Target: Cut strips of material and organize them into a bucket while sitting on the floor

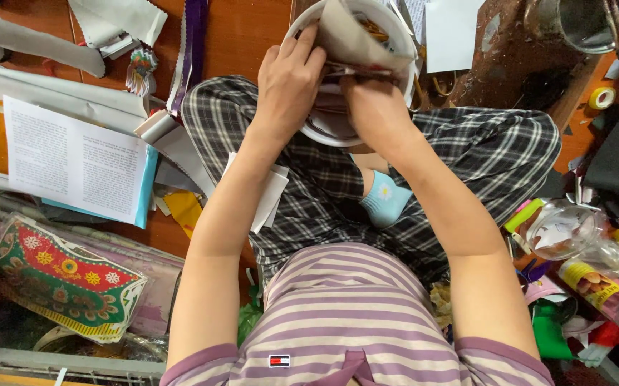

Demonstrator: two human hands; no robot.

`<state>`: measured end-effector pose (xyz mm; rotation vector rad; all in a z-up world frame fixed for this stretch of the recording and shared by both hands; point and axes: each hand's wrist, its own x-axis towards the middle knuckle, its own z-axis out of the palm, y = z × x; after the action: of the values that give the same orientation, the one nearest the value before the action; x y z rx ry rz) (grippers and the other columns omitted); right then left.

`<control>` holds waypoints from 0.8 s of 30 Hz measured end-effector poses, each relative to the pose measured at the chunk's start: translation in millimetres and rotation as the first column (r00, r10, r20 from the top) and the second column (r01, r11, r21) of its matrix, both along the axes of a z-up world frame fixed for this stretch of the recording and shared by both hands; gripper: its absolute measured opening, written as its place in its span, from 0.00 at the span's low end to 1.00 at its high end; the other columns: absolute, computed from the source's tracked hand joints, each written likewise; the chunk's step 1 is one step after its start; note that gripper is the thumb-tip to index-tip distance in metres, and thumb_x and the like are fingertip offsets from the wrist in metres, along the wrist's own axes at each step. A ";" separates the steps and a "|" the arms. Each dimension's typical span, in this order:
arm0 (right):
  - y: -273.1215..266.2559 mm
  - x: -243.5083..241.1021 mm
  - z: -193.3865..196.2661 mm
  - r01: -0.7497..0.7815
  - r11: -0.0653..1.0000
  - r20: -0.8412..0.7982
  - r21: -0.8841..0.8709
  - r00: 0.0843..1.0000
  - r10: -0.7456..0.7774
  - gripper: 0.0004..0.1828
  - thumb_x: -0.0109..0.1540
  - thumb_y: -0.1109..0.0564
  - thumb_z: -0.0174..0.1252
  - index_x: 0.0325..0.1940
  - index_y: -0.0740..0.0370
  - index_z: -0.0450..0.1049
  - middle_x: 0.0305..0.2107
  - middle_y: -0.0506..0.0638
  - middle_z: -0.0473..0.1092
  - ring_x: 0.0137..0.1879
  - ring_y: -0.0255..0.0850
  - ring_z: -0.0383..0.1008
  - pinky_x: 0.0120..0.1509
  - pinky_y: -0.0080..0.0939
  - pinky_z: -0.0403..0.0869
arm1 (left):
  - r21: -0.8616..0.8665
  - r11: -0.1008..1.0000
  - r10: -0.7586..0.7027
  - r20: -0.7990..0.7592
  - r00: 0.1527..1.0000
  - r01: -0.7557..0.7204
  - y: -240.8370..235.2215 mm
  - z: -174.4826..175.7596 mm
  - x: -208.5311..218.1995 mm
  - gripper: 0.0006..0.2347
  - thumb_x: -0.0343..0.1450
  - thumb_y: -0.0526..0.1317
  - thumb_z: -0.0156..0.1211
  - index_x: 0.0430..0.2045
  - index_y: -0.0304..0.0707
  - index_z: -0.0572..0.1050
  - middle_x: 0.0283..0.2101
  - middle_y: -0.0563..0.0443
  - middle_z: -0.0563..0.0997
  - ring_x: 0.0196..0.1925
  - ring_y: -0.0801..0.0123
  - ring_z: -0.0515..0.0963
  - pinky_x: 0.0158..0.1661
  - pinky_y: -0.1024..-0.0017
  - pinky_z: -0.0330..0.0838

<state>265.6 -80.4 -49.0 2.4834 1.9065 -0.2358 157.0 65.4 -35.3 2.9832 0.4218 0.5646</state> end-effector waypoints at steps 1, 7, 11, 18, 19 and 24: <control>1.2 1.5 0.3 0.000 1.000 0.000 0.001 1.000 0.000 0.06 0.56 0.63 0.56 0.31 0.54 0.74 0.19 0.51 0.72 0.21 0.45 0.73 0.21 0.44 0.73 | 0.001 1.000 0.000 0.000 1.000 0.000 1.0 1.7 -4.5 0.04 0.70 0.37 0.55 0.26 0.40 0.71 0.51 0.45 0.74 0.38 0.58 0.75 0.34 0.64 0.69; -1.8 3.4 -11.1 0.130 0.987 -0.198 0.094 0.974 -0.109 0.05 0.54 0.66 0.53 0.32 0.61 0.70 0.21 0.56 0.71 0.24 0.57 0.71 0.22 0.54 0.70 | -0.547 0.802 -0.136 0.221 0.966 0.238 4.6 21.0 -35.4 0.13 0.76 0.21 0.49 0.55 0.27 0.64 0.67 0.34 0.57 0.66 0.40 0.68 0.63 0.51 0.68; -3.9 1.9 -10.8 0.181 0.972 -0.221 0.149 0.964 -0.146 0.05 0.56 0.68 0.53 0.35 0.64 0.70 0.18 0.58 0.70 0.22 0.57 0.70 0.19 0.52 0.68 | -0.587 0.803 0.005 0.175 0.984 0.101 1.7 16.6 -53.5 0.19 0.74 0.26 0.63 0.58 0.37 0.66 0.67 0.38 0.58 0.69 0.46 0.62 0.67 0.52 0.62; -5.0 -2.9 -6.2 0.226 0.916 -0.182 0.332 0.968 -0.173 0.03 0.65 0.59 0.53 0.42 0.60 0.68 0.18 0.55 0.68 0.22 0.55 0.68 0.23 0.50 0.65 | -0.683 0.728 0.086 0.179 0.980 0.061 -2.5 17.5 -52.8 0.17 0.69 0.19 0.52 0.44 0.44 0.76 0.68 0.41 0.53 0.73 0.45 0.53 0.71 0.48 0.56; -2.3 -5.2 5.8 0.229 0.915 -0.183 0.331 0.967 -0.176 0.03 0.65 0.59 0.53 0.42 0.60 0.68 0.18 0.55 0.68 0.22 0.55 0.68 0.23 0.50 0.65 | -0.683 0.728 0.083 0.178 0.980 0.062 -3.8 15.6 -51.5 0.17 0.69 0.19 0.52 0.44 0.44 0.76 0.68 0.41 0.53 0.73 0.45 0.53 0.71 0.48 0.56; 0.3 -9.1 21.5 0.262 0.860 -0.246 0.438 0.955 -0.165 0.04 0.64 0.59 0.58 0.36 0.60 0.70 0.32 0.56 0.70 0.35 0.55 0.71 0.34 0.50 0.70 | -0.392 0.918 -0.005 -0.168 0.986 -0.062 -12.2 15.2 -42.9 0.08 0.69 0.28 0.52 0.28 0.43 0.77 0.75 0.55 0.41 0.76 0.50 0.38 0.72 0.46 0.42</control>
<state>256.5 -80.1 -27.5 3.1063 1.9437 -0.0213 114.1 53.3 -20.1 2.6407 0.5225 0.1982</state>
